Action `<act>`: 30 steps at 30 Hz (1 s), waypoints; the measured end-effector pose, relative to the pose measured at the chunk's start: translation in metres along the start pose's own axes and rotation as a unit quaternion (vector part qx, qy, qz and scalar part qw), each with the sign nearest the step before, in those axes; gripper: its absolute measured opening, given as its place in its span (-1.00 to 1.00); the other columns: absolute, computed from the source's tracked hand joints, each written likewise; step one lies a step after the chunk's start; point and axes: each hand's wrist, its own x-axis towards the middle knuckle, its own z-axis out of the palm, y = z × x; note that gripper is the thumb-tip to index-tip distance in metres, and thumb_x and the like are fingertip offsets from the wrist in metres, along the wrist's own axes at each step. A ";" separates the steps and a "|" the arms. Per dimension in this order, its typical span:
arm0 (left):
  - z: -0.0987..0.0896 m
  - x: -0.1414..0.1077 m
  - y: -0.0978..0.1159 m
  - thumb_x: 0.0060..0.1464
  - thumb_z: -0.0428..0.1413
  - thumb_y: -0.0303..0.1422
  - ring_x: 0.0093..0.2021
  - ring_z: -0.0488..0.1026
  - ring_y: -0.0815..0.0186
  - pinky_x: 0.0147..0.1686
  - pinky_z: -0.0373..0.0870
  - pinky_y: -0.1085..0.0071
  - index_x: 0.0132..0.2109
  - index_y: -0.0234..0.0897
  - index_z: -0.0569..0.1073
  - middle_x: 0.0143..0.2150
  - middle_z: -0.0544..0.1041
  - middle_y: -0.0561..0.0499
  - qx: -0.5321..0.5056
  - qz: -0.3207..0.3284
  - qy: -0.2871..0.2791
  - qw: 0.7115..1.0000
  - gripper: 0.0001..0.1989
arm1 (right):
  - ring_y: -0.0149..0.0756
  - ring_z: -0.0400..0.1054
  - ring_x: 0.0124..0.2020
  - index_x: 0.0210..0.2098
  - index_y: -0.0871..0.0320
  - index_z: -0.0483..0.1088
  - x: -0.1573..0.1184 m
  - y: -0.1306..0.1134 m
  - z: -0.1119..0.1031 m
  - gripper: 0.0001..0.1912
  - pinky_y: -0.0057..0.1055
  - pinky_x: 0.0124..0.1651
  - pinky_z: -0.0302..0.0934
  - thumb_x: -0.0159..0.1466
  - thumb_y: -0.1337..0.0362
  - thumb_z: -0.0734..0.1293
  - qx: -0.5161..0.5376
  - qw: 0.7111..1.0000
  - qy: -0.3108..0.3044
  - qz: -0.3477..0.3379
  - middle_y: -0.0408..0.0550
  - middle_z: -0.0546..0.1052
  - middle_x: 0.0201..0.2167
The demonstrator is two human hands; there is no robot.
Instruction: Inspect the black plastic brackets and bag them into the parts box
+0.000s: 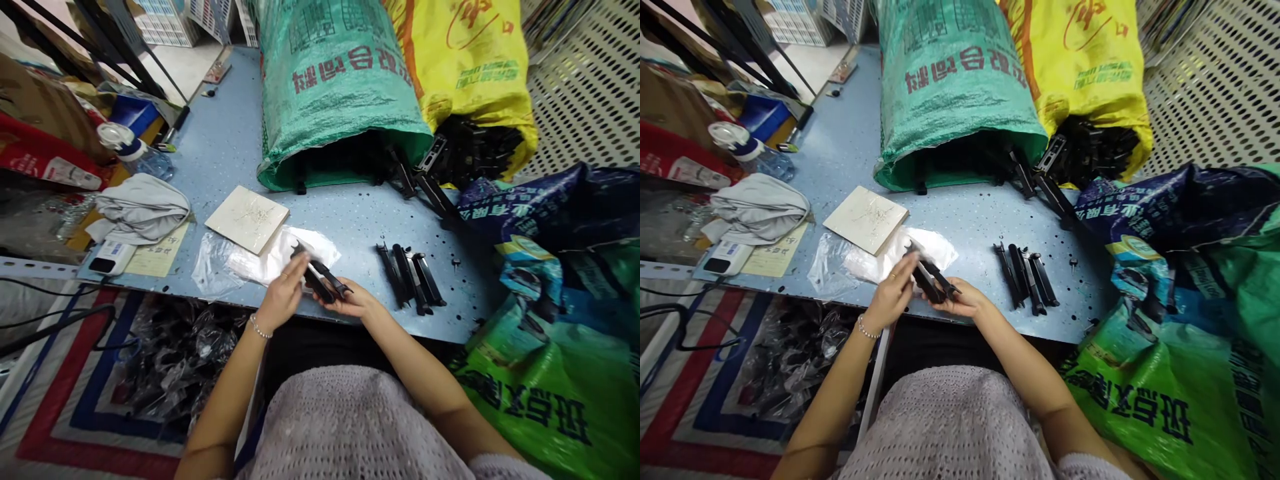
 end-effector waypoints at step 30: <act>0.026 -0.166 0.054 0.10 0.14 -0.45 -0.23 0.41 0.32 -0.22 0.45 0.36 -0.09 -0.17 0.43 -0.15 0.42 -0.01 -0.148 -0.301 -0.095 0.937 -0.79 | -0.01 0.13 0.35 0.34 0.14 0.20 -0.055 0.091 -0.007 -0.38 -0.02 0.34 0.03 0.29 0.37 0.27 -0.669 0.738 0.039 -0.079 0.17 0.23 0.35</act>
